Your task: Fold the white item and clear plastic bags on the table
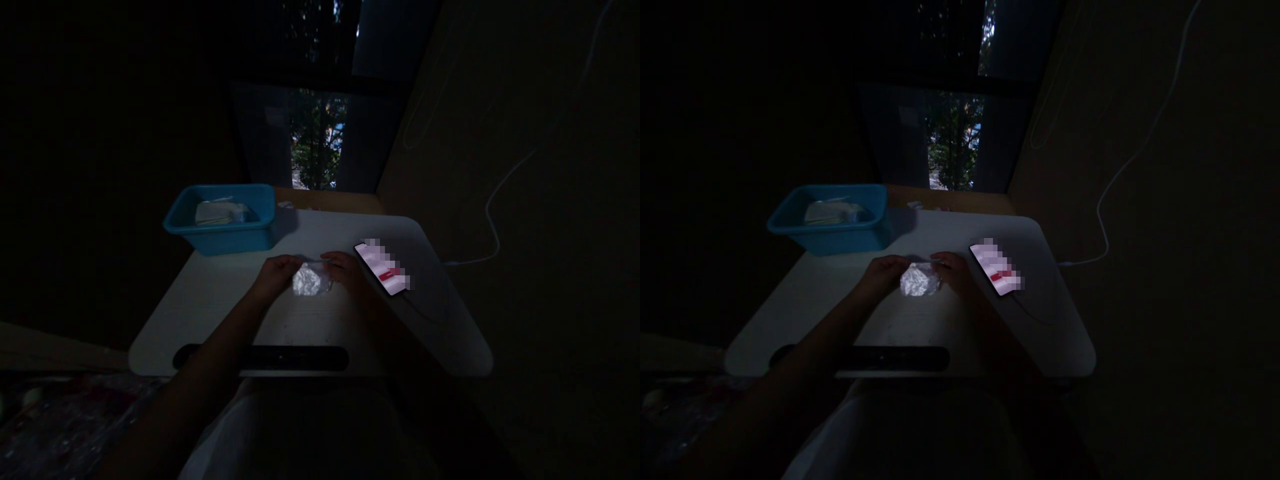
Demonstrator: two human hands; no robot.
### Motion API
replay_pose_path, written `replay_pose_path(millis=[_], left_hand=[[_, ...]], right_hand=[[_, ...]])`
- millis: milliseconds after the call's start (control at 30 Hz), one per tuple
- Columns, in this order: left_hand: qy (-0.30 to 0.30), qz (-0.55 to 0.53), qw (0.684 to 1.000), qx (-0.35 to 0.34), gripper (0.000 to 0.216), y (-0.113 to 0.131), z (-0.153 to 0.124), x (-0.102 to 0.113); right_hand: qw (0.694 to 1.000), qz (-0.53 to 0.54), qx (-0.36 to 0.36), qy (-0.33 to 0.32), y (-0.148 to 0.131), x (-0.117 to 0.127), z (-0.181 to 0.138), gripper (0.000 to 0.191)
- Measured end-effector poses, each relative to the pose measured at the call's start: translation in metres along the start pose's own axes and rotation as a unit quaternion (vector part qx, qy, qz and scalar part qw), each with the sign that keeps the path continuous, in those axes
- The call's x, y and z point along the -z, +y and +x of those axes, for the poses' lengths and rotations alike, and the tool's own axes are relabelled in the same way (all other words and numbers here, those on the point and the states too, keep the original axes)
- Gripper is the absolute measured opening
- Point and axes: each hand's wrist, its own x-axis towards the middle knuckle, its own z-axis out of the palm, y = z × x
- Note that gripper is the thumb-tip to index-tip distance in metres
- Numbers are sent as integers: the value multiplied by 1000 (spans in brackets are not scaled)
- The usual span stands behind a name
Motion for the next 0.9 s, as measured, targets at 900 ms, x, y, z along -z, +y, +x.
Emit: replay_pose_path(millis=[900], left_hand=[[-36, 184, 981, -48, 10, 12, -10, -9]], right_hand=[[988, -128, 40, -78, 5, -8, 4, 17]])
